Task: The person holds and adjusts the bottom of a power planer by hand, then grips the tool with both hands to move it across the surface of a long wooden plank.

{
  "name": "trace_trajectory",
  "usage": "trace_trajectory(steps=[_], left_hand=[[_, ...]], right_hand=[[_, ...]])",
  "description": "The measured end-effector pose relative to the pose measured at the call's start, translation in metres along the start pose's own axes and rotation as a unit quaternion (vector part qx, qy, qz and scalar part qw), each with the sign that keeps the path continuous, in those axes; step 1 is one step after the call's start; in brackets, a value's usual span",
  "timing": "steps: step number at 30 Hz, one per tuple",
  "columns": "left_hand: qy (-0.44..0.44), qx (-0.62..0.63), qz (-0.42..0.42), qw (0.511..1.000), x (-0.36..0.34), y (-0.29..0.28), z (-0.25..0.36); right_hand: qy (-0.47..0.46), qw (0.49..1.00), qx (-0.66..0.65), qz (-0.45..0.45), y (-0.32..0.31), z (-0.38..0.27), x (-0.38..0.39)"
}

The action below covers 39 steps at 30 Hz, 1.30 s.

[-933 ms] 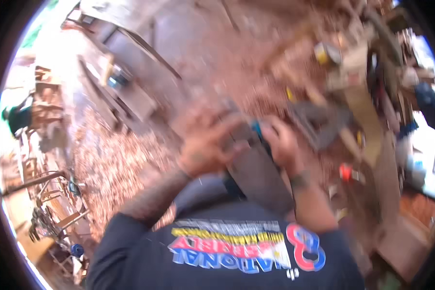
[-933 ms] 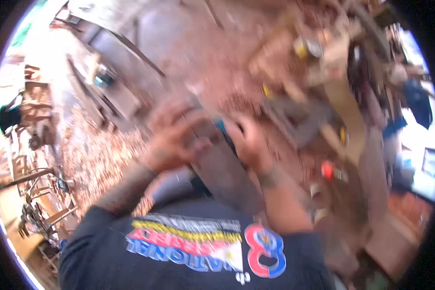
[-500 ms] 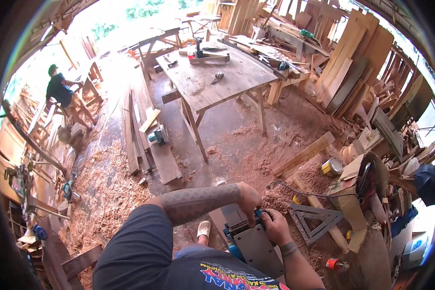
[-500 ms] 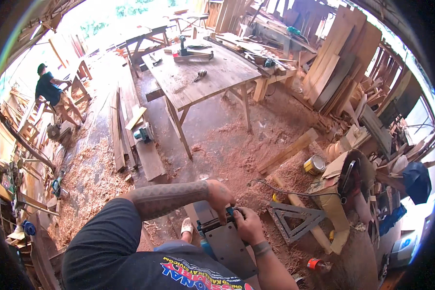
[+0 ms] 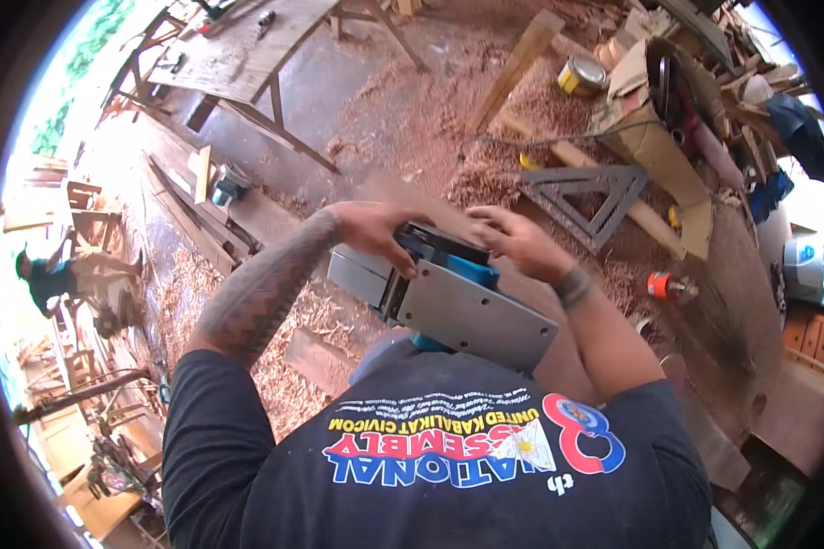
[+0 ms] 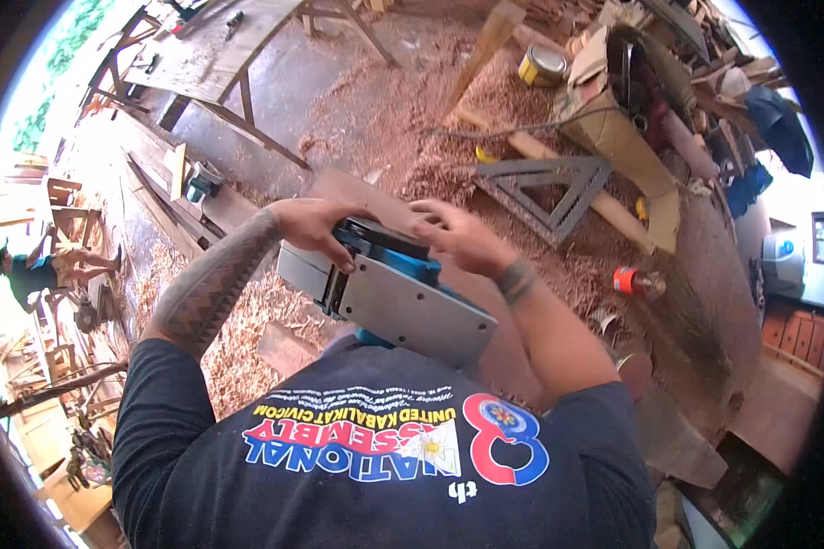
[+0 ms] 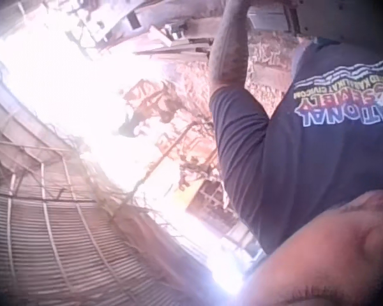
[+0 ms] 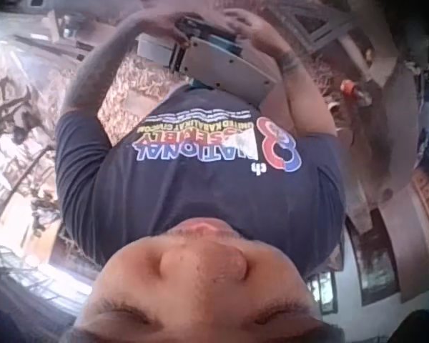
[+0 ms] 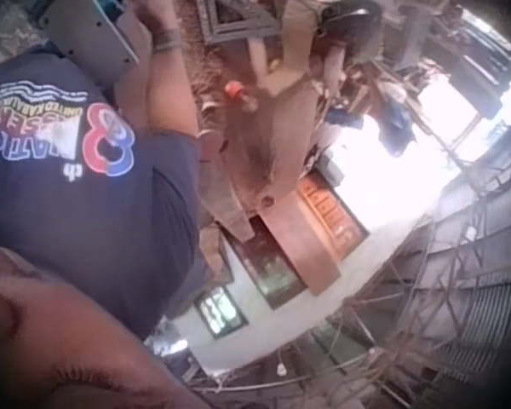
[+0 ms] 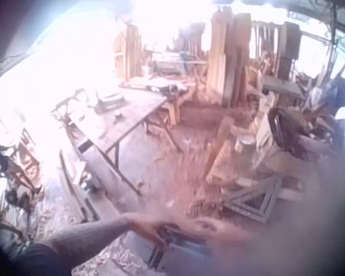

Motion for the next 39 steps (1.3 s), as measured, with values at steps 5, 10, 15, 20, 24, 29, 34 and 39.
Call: trace_trajectory(steps=[5, 10, 15, 20, 24, 29, 34, 39], left_hand=[[0.046, 0.071, 0.034, 0.996, 0.002, 0.027, -0.028], [0.036, 0.217, 0.052, 0.974, 0.018, 0.052, -0.037], [0.041, 0.244, 0.089, 0.965, 0.026, 0.067, -0.032], [0.047, 0.259, 0.149, 0.953, 0.041, 0.061, -0.02], [0.062, 0.227, 0.188, 0.954, 0.03, 0.06, -0.025], [-0.003, 0.086, 0.354, 0.931, 0.014, 0.052, -0.018], [0.032, 0.009, 0.367, 0.93, 0.017, 0.034, -0.005], [0.099, -0.183, 0.314, 0.926, 0.002, -0.003, 0.021]], right_hand=[[0.094, 0.98, -0.165, -0.052, -0.027, 0.067, 0.114], [-0.063, 0.954, -0.269, 0.118, 0.013, 0.039, 0.177], [-0.053, 0.959, -0.046, 0.275, 0.066, 0.025, 0.172], [-0.01, 0.943, -0.084, 0.321, 0.046, 0.029, 0.157], [-0.1, 0.937, -0.094, 0.321, 0.011, 0.04, 0.123], [-0.119, 0.953, -0.047, 0.274, -0.063, 0.05, 0.075], [-0.104, 0.968, -0.065, 0.217, -0.078, 0.051, 0.062], [-0.104, 0.947, -0.014, 0.305, -0.068, 0.062, 0.076]])
Point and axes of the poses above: each hand's wrist, its own x-axis away from the middle knuckle, its own y-axis out of the palm, z = x × y, the point moved 5 cm from there along -x, towards the middle knuckle, and after that the axes turned 11 degrees about -y, right-handed, at the moved point
